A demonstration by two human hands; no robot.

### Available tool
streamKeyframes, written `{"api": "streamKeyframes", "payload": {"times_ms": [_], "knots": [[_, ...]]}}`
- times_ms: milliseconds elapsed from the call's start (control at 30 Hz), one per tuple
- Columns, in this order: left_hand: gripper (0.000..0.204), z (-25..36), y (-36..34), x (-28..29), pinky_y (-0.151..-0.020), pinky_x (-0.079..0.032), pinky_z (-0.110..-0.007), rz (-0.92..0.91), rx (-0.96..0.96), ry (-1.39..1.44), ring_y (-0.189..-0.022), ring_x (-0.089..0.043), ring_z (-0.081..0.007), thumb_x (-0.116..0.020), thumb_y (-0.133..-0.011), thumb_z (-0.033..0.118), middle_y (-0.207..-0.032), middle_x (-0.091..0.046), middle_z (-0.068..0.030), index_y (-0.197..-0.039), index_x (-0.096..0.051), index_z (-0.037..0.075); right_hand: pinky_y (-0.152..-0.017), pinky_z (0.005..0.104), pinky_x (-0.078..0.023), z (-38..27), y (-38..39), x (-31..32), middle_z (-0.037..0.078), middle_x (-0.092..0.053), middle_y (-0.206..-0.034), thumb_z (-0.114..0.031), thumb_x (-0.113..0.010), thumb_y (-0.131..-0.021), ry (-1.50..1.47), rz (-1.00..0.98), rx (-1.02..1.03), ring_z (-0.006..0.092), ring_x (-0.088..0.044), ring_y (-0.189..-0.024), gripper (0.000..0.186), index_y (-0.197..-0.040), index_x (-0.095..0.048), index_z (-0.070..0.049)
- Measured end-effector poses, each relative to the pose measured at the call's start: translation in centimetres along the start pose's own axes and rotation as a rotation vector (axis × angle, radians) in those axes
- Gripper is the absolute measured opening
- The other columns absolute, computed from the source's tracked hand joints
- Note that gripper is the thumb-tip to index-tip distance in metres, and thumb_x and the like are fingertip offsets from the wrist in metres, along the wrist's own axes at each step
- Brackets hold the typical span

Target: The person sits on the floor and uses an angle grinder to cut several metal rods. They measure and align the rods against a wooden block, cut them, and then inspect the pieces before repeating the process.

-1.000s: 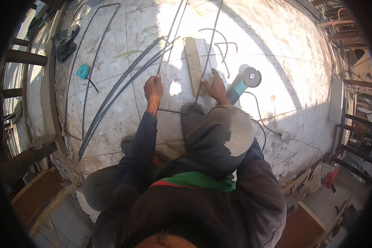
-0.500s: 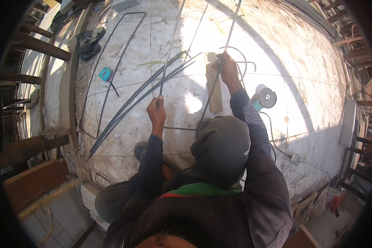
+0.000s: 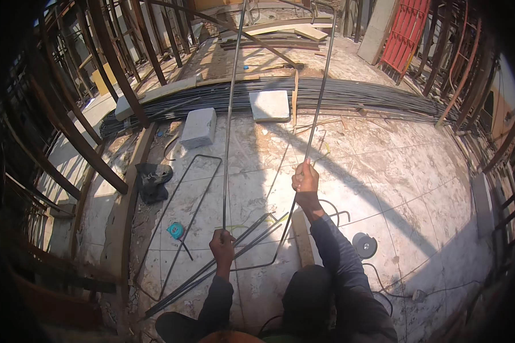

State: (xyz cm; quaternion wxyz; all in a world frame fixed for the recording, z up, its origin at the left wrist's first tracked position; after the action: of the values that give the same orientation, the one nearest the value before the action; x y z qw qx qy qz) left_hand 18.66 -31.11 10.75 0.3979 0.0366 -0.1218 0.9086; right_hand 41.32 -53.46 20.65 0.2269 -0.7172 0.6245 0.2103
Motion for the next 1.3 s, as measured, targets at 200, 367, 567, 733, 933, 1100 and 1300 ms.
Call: {"api": "streamKeyframes", "payload": {"times_ms": [200,367,567,733,933,1100,1300], "knots": [[0.035,6.6,-5.1,1.7,-0.078,-0.047,-0.036,-0.086,-0.314,-0.170,-0.097,-0.059,-0.0251,-0.053,-0.098,0.033,-0.111,-0.061,-0.0166,-0.090,-0.064,0.001,-0.040,0.0241,-0.025,-1.7,3.8,-2.5,-0.003,-0.031,-0.053,-0.048,-0.042,-0.101,0.118,0.042,0.036,0.0091,-0.029,-0.040,0.051,-0.065,-0.041,-0.013],[0.053,16.3,-12.2,2.4,-0.092,-0.048,-0.043,-0.229,-0.539,0.042,-0.124,-0.049,-0.0344,-0.042,-0.101,0.044,-0.138,-0.043,-0.0227,-0.100,-0.065,-0.003,-0.041,0.0273,-0.023,-3.1,7.9,-4.5,-0.005,-0.030,-0.051,-0.045,-0.039,-0.102,0.147,0.001,0.100,0.0082,-0.028,-0.041,0.052,-0.061,-0.038,-0.014],[0.045,30.4,-17.8,1.2,-0.053,-0.046,-0.023,-0.375,-0.233,0.478,-0.058,-0.059,-0.0111,-0.044,-0.102,0.044,-0.093,-0.068,-0.0104,-0.102,-0.054,0.000,-0.049,0.0268,-0.027,-4.2,14.2,-4.4,-0.007,-0.035,-0.058,-0.054,-0.035,-0.102,0.444,-0.129,0.072,0.0066,-0.031,-0.052,0.058,-0.062,-0.041,-0.012],[0.045,32.5,-19.5,1.9,-0.048,-0.036,-0.025,-0.151,-0.623,0.610,-0.047,-0.044,-0.0065,-0.039,-0.105,0.038,-0.067,-0.066,-0.0071,-0.083,-0.056,0.003,-0.067,0.0317,-0.039,-8.9,19.1,-7.2,0.004,-0.049,-0.066,-0.059,-0.027,-0.101,0.870,-0.080,0.037,0.0159,-0.047,-0.067,0.069,-0.069,-0.051,-0.003],[0.037,34.9,-17.4,-0.7,-0.063,-0.044,-0.032,-0.368,-0.652,0.437,-0.067,-0.054,-0.0147,-0.044,-0.103,0.030,-0.077,-0.061,-0.0063,-0.095,-0.061,-0.001,-0.078,0.0346,-0.048,-14.7,23.3,-8.7,0.005,-0.053,-0.072,-0.065,-0.020,-0.098,1.029,0.064,0.280,0.0190,-0.060,-0.078,0.077,-0.096,-0.058,0.001],[0.036,38.7,-11.8,-1.1,-0.044,-0.039,-0.022,-0.765,-0.532,0.649,-0.049,-0.047,-0.0067,-0.039,-0.105,0.033,-0.076,-0.062,-0.0085,-0.102,-0.054,0.000,-0.065,0.0321,-0.049,-22.9,24.4,-12.2,0.002,-0.048,-0.066,-0.063,-0.023,-0.099,0.771,0.316,0.522,0.0174,-0.059,-0.066,0.072,-0.100,-0.056,0.001],[0.035,42.6,-9.9,-0.3,-0.038,-0.034,-0.020,-0.818,-0.671,0.699,-0.041,-0.042,-0.0020,-0.040,-0.105,0.032,-0.071,-0.066,-0.0075,-0.102,-0.055,0.001,-0.050,0.0248,-0.038,-32.5,23.3,-17.0,-0.002,-0.038,-0.062,-0.060,-0.031,-0.100,0.617,0.325,0.773,0.0111,-0.044,-0.054,0.067,-0.101,-0.056,0.002]]}}
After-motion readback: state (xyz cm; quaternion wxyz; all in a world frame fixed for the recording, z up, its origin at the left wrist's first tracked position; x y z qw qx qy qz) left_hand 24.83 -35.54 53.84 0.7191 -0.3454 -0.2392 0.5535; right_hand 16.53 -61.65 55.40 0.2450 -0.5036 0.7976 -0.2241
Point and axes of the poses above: each hand's wrist, its own y-axis away from the middle knuckle, its own x-axis out of the back of the hand, z = x × y, the point moved 4 cm from there along -y, towards the middle knuckle
